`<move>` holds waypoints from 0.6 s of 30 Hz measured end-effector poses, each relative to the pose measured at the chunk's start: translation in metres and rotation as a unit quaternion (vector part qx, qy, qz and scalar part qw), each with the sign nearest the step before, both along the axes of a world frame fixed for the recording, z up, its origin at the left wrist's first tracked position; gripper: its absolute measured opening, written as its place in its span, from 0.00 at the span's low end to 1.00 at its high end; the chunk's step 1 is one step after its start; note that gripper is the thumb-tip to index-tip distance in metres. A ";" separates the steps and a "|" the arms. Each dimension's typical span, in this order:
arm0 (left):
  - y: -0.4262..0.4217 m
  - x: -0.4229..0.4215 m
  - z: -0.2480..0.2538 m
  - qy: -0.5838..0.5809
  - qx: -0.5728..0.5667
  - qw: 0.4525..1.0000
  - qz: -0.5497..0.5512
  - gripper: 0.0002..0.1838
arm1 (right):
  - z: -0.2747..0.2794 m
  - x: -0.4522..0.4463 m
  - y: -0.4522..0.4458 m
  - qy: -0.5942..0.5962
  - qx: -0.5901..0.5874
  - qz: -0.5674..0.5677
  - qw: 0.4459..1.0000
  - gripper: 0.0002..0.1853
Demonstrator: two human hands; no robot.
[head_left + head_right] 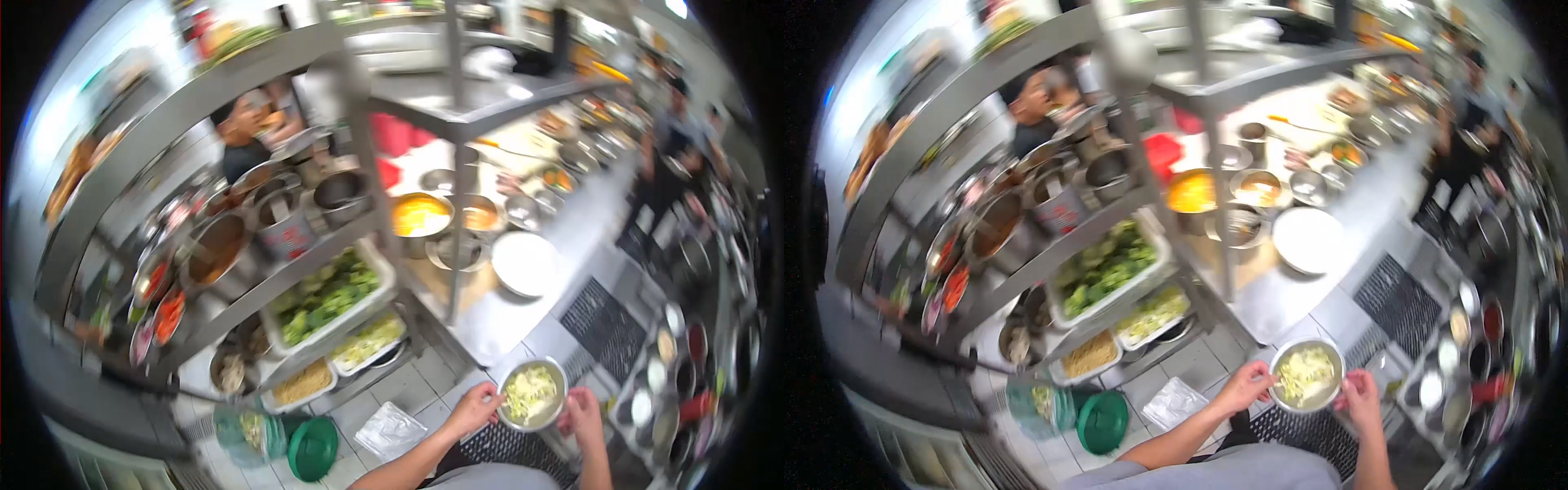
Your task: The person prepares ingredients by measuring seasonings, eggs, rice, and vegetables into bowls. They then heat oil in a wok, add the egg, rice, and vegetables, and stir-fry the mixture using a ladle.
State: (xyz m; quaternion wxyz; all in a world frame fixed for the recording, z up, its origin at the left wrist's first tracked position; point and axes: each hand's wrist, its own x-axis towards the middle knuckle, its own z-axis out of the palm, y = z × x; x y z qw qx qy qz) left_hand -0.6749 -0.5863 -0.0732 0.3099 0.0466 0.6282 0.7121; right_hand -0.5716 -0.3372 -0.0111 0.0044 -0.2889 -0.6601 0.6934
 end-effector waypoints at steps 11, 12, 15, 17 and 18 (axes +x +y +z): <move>0.154 0.053 0.040 -0.012 0.000 0.981 -0.191 0.05 | -0.016 0.324 0.074 -0.010 -0.077 -0.462 0.884 0.12; 0.172 0.067 0.044 -0.011 -0.001 0.978 -0.207 0.05 | -0.022 0.365 0.069 0.018 -0.072 -0.551 0.831 0.12; 0.228 0.115 0.068 -0.012 0.011 0.959 -0.281 0.05 | -0.023 0.485 0.047 0.063 -0.017 -0.755 0.652 0.15; 0.265 0.155 0.070 -0.026 0.009 0.946 -0.323 0.05 | -0.030 0.548 0.048 0.034 0.090 -0.823 0.560 0.21; 0.288 0.178 0.068 -0.039 0.011 0.939 -0.342 0.05 | -0.036 0.575 0.056 0.013 0.162 -0.832 0.530 0.25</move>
